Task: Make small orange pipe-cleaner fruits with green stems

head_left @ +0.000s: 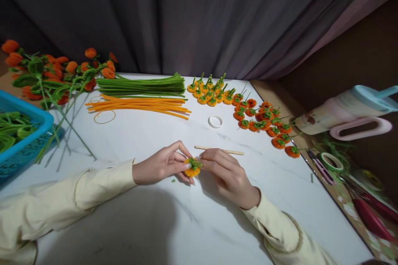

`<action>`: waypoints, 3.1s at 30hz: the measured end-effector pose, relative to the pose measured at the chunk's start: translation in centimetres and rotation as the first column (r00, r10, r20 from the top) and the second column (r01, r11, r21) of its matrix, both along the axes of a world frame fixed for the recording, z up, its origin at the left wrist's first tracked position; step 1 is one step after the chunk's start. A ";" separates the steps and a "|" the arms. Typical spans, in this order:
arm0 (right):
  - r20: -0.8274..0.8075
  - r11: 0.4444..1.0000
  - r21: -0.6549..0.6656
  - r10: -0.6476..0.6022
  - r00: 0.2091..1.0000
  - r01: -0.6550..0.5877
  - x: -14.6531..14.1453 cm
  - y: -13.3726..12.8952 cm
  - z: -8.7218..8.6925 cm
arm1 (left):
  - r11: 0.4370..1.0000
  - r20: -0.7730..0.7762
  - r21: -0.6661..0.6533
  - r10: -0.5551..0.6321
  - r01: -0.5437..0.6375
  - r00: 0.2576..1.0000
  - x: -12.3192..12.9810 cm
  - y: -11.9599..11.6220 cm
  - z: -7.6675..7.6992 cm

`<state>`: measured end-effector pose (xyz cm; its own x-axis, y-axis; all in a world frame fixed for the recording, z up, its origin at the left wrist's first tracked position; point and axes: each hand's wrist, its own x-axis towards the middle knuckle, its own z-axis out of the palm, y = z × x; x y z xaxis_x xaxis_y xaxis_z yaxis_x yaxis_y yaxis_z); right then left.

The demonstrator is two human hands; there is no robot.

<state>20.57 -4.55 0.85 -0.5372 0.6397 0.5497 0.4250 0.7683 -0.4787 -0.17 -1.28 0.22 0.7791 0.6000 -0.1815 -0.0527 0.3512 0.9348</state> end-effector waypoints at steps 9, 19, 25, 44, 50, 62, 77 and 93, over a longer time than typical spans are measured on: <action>0.104 0.992 0.126 -0.003 0.995 -0.010 0.0 -0.1 0.3 | 0.999 0.029 -0.014 -0.031 0.032 0.999 0.0 0.0 -0.2; 0.113 0.981 0.194 -0.050 0.992 0.027 -0.9 -0.6 -0.1 | 0.998 0.000 -0.037 -0.042 0.042 0.999 0.1 -0.1 -0.5; 0.199 0.949 0.313 -0.099 0.975 0.032 -0.6 -0.3 -0.1 | 0.959 -0.189 0.282 0.031 0.023 0.982 0.0 0.5 0.2; 0.438 0.907 0.412 -0.113 0.892 -0.087 -1.2 -0.5 -0.8 | -0.539 -0.185 0.741 0.409 0.400 0.894 0.1 -1.5 0.4; 0.461 0.848 0.497 -0.080 0.884 -0.183 -0.5 -0.4 -1.3 | -0.583 -0.151 0.732 0.365 0.352 0.919 -0.1 -0.7 0.1; 0.222 0.994 0.113 -0.025 0.975 0.000 0.5 -0.2 -1.6 | -0.320 -0.077 0.913 0.471 0.251 0.879 0.3 -0.7 -0.3; -0.056 0.959 -0.284 -0.029 0.998 0.011 0.3 -0.2 -1.8 | 0.399 -0.138 0.917 0.259 0.024 0.956 0.3 -0.7 -1.2; -0.097 0.926 -0.372 -0.109 0.989 0.066 -0.1 -0.7 -1.6 | 0.176 -0.034 0.984 0.300 -0.021 0.953 0.8 -1.1 -1.2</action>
<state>20.45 -5.30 -0.79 -0.4180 0.8497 0.3215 0.4087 0.4919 -0.7688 0.65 -2.40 -0.97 0.6760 0.5089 0.5330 0.2236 -0.8308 0.5097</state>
